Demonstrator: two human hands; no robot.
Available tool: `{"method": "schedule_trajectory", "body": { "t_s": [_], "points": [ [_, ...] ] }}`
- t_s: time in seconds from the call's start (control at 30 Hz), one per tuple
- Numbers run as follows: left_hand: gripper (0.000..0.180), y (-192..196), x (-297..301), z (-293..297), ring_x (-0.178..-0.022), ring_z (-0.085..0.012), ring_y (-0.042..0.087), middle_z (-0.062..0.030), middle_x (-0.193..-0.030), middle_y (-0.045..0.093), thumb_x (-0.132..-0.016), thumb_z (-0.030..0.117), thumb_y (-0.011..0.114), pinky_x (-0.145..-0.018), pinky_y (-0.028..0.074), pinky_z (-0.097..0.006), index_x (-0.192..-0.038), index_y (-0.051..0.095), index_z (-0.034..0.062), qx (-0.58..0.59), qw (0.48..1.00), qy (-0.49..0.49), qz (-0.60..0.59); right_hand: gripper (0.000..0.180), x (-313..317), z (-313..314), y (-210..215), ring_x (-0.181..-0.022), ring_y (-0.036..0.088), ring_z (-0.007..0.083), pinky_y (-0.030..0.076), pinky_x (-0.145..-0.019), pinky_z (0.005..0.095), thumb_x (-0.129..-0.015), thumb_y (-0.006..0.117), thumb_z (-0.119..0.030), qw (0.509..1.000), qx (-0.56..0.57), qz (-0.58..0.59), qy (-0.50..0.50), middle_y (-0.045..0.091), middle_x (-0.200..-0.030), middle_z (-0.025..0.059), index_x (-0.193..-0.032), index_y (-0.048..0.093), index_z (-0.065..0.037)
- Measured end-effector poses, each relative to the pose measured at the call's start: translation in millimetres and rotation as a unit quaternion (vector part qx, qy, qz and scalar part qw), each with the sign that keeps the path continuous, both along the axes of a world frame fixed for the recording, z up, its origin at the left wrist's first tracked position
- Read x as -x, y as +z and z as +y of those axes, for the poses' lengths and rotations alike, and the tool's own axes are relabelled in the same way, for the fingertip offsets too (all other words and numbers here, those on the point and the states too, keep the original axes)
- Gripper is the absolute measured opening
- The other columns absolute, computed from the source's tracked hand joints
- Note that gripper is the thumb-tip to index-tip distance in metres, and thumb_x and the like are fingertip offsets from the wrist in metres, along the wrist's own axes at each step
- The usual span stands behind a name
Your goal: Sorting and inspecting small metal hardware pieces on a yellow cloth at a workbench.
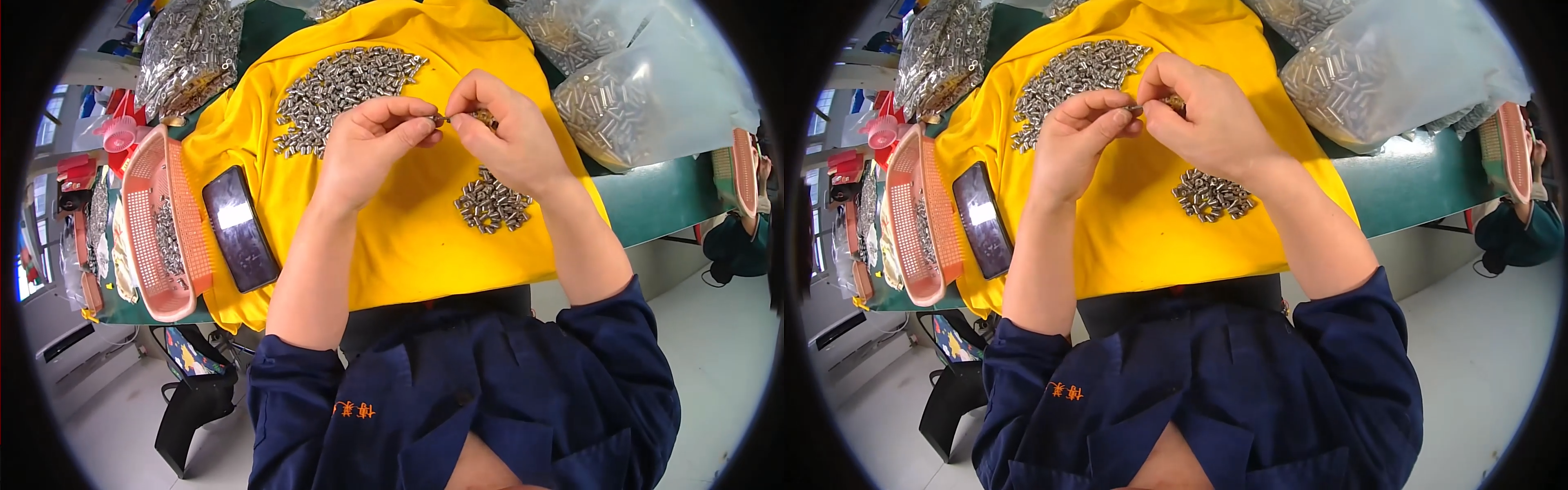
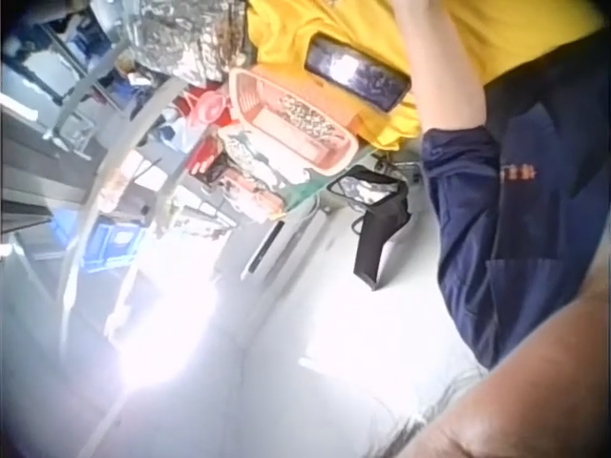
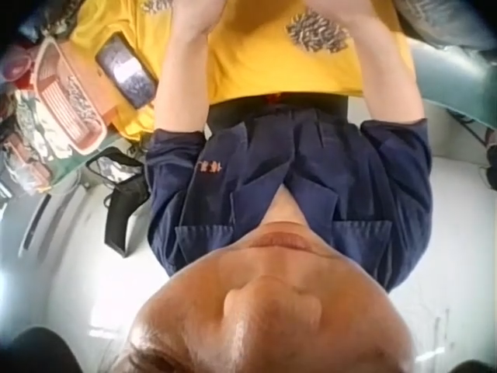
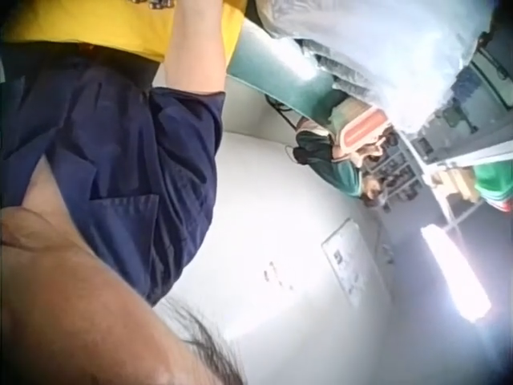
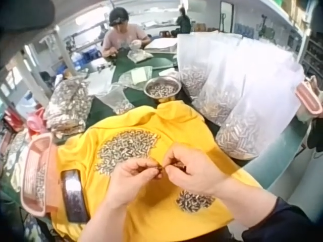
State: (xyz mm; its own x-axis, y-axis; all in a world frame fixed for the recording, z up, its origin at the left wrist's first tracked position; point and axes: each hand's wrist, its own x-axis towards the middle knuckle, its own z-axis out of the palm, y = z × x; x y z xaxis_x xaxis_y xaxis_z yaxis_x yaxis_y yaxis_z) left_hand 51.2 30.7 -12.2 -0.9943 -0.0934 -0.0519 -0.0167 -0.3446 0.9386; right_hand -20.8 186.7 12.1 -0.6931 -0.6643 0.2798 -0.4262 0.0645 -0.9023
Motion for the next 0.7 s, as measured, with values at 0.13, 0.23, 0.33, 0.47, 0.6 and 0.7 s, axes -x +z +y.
{"method": "schedule_trajectory", "body": {
  "t_s": [0.13, 0.23, 0.33, 0.47, 0.6, 0.7],
  "points": [
    [0.014, 0, -1, 3, -0.074, -0.0137, 0.059, -0.0078, -0.084, 0.060, -0.078, 0.000, 0.055, -0.070, 0.048, -0.024, -0.091, 0.057, -0.0027, 0.004, 1.000, -0.001, -0.005, 0.008, -1, -1, -1, -0.056, 0.051, 0.0155, 0.041, -0.052, 0.0263, -0.071, 0.049, -0.008, 1.000, -0.001, 0.013, 0.003, 0.053, -0.063, 0.0080, -0.076, 0.048, -0.001],
    [0.013, 1, -2, 4, -0.074, -0.0130, 0.059, -0.0074, -0.082, 0.061, -0.078, 0.000, 0.056, -0.069, 0.048, -0.023, -0.091, 0.058, -0.0028, 0.009, 1.000, 0.003, 0.001, 0.007, -4, 1, 0, -0.054, 0.053, 0.0226, 0.042, -0.051, 0.0299, -0.071, 0.050, -0.008, 0.997, -0.046, 0.066, -0.004, 0.053, -0.062, 0.0110, -0.075, 0.047, -0.002],
    [0.012, 4, -1, 6, -0.073, -0.0119, 0.059, -0.0072, -0.081, 0.061, -0.077, 0.000, 0.057, -0.068, 0.048, -0.022, -0.089, 0.058, -0.0032, 0.071, 0.997, 0.007, -0.013, 0.007, -9, 0, 1, -0.055, 0.053, 0.0300, 0.042, -0.051, 0.0355, -0.071, 0.049, -0.008, 0.984, -0.094, 0.149, -0.030, 0.053, -0.061, 0.0137, -0.075, 0.046, -0.004],
    [0.011, 3, -1, 6, -0.072, -0.0110, 0.059, -0.0066, -0.080, 0.062, -0.076, 0.000, 0.058, -0.067, 0.047, -0.021, -0.087, 0.059, -0.0032, 0.110, 0.993, 0.024, -0.018, 0.005, -10, -5, -7, -0.058, 0.053, 0.0329, 0.041, -0.052, 0.0399, -0.072, 0.048, -0.008, 0.982, -0.082, 0.164, -0.043, 0.053, -0.062, 0.0143, -0.075, 0.045, -0.004],
    [0.013, 2, 1, 8, -0.071, -0.0093, 0.058, -0.0043, -0.079, 0.062, -0.075, 0.004, 0.060, -0.065, 0.046, -0.021, -0.088, 0.061, -0.0006, 0.241, 0.969, 0.046, -0.028, 0.004, -8, -7, -12, -0.058, 0.053, 0.0324, 0.041, -0.052, 0.0402, -0.073, 0.047, -0.007, 0.979, -0.104, 0.172, -0.041, 0.053, -0.061, 0.0138, -0.075, 0.045, -0.005],
    [0.013, 8, 0, 10, -0.069, -0.0080, 0.058, -0.0034, -0.078, 0.063, -0.074, 0.007, 0.061, -0.063, 0.046, -0.021, -0.086, 0.062, 0.0013, 0.430, 0.901, 0.055, 0.020, 0.005, -9, -5, -12, -0.058, 0.053, 0.0319, 0.041, -0.052, 0.0397, -0.073, 0.048, -0.008, 0.976, -0.117, 0.179, -0.045, 0.053, -0.061, 0.0137, -0.075, 0.045, -0.005]
  ]
}}
